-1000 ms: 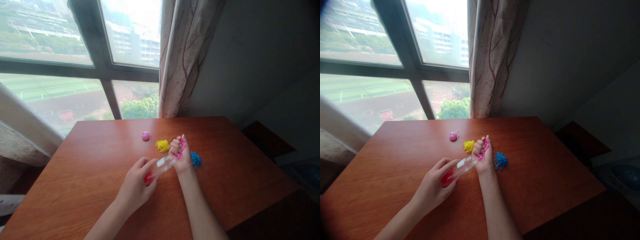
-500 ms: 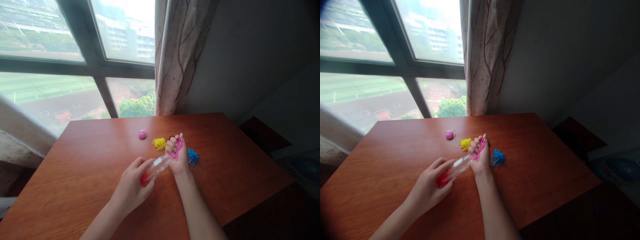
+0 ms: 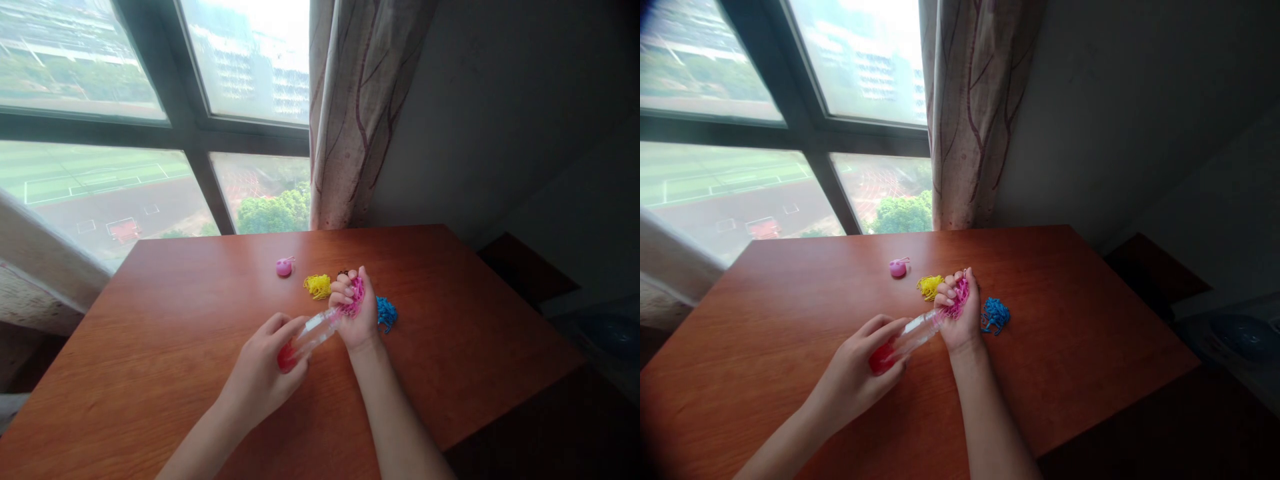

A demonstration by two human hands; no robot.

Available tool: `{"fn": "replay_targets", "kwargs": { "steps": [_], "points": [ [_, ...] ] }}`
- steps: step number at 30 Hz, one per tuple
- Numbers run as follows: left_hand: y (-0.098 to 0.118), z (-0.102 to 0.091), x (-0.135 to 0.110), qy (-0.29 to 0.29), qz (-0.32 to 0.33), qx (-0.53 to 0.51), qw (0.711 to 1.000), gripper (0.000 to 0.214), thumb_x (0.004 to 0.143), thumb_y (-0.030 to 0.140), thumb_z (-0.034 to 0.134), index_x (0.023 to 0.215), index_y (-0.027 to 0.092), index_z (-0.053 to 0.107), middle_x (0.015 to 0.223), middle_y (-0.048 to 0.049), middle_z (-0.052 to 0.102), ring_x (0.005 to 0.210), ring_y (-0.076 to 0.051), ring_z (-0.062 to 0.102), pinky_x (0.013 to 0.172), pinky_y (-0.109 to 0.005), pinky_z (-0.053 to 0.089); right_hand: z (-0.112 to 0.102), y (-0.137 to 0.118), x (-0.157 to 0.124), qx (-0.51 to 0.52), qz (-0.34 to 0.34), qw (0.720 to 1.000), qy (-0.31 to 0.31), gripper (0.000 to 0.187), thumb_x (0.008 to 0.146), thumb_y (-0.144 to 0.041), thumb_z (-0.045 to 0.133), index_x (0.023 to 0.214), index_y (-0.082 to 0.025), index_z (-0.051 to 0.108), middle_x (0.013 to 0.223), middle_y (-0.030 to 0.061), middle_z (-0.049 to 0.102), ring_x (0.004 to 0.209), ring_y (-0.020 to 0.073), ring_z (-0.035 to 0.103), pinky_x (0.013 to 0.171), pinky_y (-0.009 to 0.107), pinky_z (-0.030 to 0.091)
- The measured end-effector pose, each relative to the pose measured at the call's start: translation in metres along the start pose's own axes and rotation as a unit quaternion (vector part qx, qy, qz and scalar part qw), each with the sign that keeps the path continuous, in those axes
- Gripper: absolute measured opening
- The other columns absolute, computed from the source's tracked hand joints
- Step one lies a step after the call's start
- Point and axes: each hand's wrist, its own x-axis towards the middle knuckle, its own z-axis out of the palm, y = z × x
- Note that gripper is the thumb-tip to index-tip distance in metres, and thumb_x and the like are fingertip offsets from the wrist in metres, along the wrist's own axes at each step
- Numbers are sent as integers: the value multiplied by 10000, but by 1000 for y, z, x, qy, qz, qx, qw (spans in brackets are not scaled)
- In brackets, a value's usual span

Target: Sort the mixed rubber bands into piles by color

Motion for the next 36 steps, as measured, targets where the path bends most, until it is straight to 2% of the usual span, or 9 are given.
{"fn": "replay_targets", "kwargs": {
  "steps": [5,10,17,26,36],
  "points": [
    [1,-1,0,2,-1,-4,1000,366,820,174,537,1173,238,610,987,-35,598,829,-162,616,756,-261,494,1,-1,0,31,26,999,2,254,841,-269,715,729,-187,501,613,-92,442,456,11,388,363,54,308],
    [1,0,1,9,-4,-3,1000,358,820,186,544,1165,241,621,973,-37,607,820,-164,625,746,-256,501,2,0,0,3,17,1000,10,261,860,-298,699,725,-189,506,639,-80,455,471,9,407,366,44,308],
    [1,-1,0,7,-4,0,1000,359,813,193,555,1162,245,624,970,-38,615,820,-171,632,737,-261,507,2,0,2,-1,14,998,61,162,853,-293,682,786,-184,583,728,-36,560,533,25,482,380,54,357],
    [0,0,0,5,-5,-5,1000,352,829,214,559,1175,232,623,1012,-42,613,845,-171,633,772,-271,505,5,2,1,-35,-17,998,52,93,834,-210,654,774,-183,589,661,-60,524,493,20,445,385,63,356],
    [0,-4,0,-28,8,-40,999,361,867,254,558,1221,220,613,988,-50,603,821,-165,611,754,-265,499,8,0,-1,-138,-20,990,7,193,883,-294,644,761,-179,548,605,-87,455,404,12,349,329,77,250]
  ]
}}
